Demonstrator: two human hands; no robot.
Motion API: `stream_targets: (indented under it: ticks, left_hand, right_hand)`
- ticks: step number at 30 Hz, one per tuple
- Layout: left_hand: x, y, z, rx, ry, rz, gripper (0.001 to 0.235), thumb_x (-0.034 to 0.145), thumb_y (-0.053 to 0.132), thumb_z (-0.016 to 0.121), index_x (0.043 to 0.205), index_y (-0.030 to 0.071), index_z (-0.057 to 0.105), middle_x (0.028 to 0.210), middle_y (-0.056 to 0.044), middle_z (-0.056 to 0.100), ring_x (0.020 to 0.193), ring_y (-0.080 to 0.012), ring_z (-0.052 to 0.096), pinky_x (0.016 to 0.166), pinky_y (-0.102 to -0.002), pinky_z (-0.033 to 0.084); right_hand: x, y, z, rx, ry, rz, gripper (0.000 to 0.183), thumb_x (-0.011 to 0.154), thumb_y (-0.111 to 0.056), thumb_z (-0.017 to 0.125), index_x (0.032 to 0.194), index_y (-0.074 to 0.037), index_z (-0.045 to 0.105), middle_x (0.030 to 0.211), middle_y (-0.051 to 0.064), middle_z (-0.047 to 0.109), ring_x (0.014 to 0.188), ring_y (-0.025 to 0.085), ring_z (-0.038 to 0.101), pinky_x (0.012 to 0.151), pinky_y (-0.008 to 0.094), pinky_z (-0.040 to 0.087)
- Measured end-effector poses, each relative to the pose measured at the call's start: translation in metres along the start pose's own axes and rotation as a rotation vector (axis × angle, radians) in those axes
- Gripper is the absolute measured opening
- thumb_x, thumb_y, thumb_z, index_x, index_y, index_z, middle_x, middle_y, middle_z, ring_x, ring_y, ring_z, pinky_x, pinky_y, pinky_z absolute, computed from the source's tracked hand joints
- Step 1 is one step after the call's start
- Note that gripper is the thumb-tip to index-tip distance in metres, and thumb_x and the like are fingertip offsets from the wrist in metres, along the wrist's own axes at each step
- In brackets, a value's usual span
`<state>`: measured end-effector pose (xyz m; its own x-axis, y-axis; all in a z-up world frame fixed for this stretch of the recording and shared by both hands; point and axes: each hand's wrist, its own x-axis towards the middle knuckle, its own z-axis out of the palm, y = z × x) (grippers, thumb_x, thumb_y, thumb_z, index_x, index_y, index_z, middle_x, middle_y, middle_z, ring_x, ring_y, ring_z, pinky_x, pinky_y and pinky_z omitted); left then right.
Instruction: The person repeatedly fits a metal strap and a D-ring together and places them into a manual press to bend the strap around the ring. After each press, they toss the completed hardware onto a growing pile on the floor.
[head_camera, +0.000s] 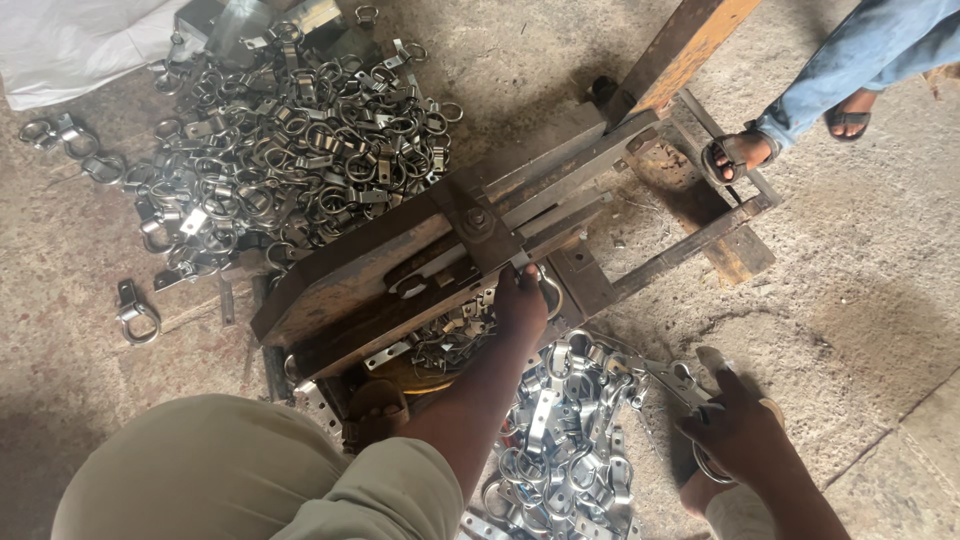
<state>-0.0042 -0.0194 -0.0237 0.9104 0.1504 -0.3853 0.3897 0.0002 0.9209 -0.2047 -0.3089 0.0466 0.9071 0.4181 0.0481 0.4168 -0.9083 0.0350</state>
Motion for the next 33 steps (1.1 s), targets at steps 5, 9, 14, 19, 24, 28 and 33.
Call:
stream_targets:
  ticks: [5,9,14,19,24,28,33]
  left_hand:
    - [0.004,-0.002,-0.002,0.057,-0.055,-0.002,0.068,0.105,0.048,0.046,0.153,0.002,0.037,0.152,-0.024,0.046,0.14,-0.0392,0.047,0.112,-0.045,0.04]
    - [0.006,0.0,-0.002,0.092,-0.051,0.049,0.062,0.107,0.046,0.048,0.15,0.002,0.04,0.149,-0.024,0.049,0.138,-0.0385,0.049,0.112,-0.045,0.04]
    - [-0.003,0.011,-0.005,-0.021,-0.064,0.074,0.045,0.103,0.036,0.051,0.14,0.011,0.054,0.136,-0.015,0.063,0.126,-0.0325,0.06,0.104,-0.044,0.046]
    - [-0.003,0.014,-0.007,0.044,-0.055,0.049,0.043,0.102,0.035,0.053,0.137,0.01,0.056,0.133,-0.015,0.065,0.124,-0.0328,0.062,0.103,-0.044,0.047]
    - [0.0,0.008,-0.006,0.013,-0.067,0.048,0.041,0.102,0.035,0.054,0.133,0.009,0.058,0.13,-0.016,0.067,0.122,-0.0326,0.065,0.101,-0.044,0.049]
    - [0.011,-0.011,-0.007,0.092,-0.086,-0.036,0.042,0.101,0.033,0.056,0.136,0.009,0.054,0.134,-0.016,0.063,0.124,-0.0335,0.062,0.101,-0.044,0.048]
    - [-0.007,-0.016,0.003,0.169,-0.277,-0.028,0.047,0.098,0.033,0.06,0.136,0.007,0.055,0.134,-0.025,0.059,0.123,-0.0415,0.06,0.1,-0.053,0.049]
  right_hand:
    - [0.016,-0.012,-0.024,-0.068,-0.061,-0.103,0.029,0.063,-0.022,0.08,0.09,-0.032,0.085,0.087,0.006,0.08,0.128,0.038,0.056,0.094,0.06,0.052]
    - [0.009,-0.009,-0.015,-0.092,-0.064,-0.092,0.032,0.065,-0.022,0.079,0.095,-0.032,0.085,0.091,0.002,0.081,0.134,0.038,0.052,0.098,0.063,0.048]
    - [-0.015,0.011,0.019,-0.013,-0.043,0.06,0.017,0.077,-0.038,0.08,0.094,-0.037,0.083,0.146,0.026,0.067,0.119,0.032,0.059,0.103,0.047,0.054]
    - [0.007,-0.011,-0.015,0.467,-0.31,0.905,0.1,0.077,-0.035,0.085,0.165,-0.025,0.039,0.125,0.019,0.071,0.11,0.034,0.072,0.099,0.041,0.057]
    - [0.012,-0.015,-0.021,0.324,-0.226,0.702,0.096,0.072,-0.04,0.087,0.153,-0.025,0.037,0.126,0.015,0.069,0.112,0.035,0.068,0.096,0.043,0.058]
    - [0.009,-0.01,-0.012,0.22,-0.047,0.451,0.1,0.066,-0.041,0.086,0.15,-0.014,0.039,0.119,0.02,0.068,0.109,0.045,0.066,0.089,0.048,0.057]
    - [0.015,-0.013,-0.021,0.394,-0.179,0.806,0.097,0.066,-0.038,0.086,0.151,-0.024,0.044,0.128,0.023,0.063,0.103,0.04,0.072,0.087,0.046,0.061]
